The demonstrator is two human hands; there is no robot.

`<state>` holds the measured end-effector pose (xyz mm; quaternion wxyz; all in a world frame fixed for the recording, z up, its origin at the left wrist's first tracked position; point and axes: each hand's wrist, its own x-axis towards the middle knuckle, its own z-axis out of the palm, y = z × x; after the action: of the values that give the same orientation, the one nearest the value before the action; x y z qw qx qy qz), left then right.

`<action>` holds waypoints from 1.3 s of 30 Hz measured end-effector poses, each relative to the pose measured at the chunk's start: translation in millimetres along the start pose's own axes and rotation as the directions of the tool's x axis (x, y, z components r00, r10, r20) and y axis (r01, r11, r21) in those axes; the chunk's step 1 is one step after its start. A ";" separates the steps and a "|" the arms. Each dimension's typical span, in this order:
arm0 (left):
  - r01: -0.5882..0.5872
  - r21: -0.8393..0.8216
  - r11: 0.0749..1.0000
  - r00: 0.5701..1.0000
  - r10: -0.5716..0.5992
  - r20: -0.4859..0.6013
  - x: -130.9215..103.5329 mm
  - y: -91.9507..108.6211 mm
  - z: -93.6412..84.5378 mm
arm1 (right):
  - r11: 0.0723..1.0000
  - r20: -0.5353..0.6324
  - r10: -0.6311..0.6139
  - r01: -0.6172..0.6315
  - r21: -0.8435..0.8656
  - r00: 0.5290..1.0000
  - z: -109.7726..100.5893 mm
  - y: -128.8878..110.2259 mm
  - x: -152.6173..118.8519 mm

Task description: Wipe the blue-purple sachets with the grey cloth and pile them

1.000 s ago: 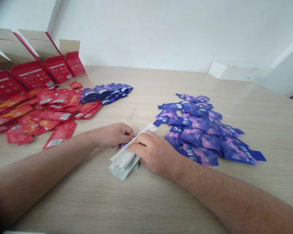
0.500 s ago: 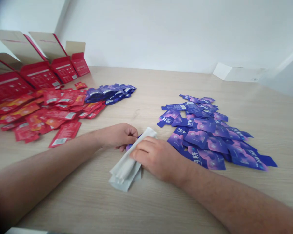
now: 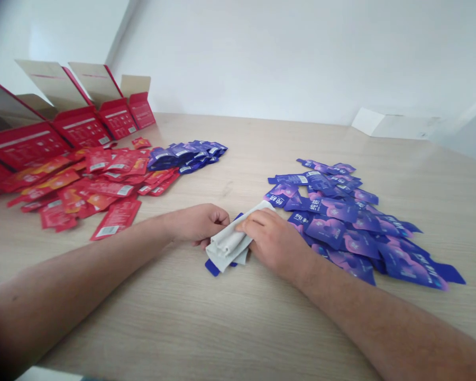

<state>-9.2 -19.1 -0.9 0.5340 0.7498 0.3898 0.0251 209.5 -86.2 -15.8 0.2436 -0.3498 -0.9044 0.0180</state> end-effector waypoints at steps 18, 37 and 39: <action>0.008 0.024 1.000 0.999 -0.009 0.031 1.0 2.2 -0.5 | 0.993 0.065 -0.113 0.110 0.053 0.991 -1.2 -2.2 0.5; 0.009 0.013 1.000 0.999 -0.010 0.052 2.0 0.7 -0.4 | 0.965 0.117 -0.250 0.238 0.105 0.961 -0.8 -4.2 -1.3; 0.004 0.009 1.000 0.999 -0.005 0.048 2.1 0.8 -0.4 | 0.979 0.091 -0.188 0.180 0.094 0.978 -0.7 -1.8 -0.9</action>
<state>-7.5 -17.7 -0.8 0.5401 0.7516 0.3786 0.0041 209.3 -88.2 -15.2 0.2137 -0.2524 -0.9423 0.0511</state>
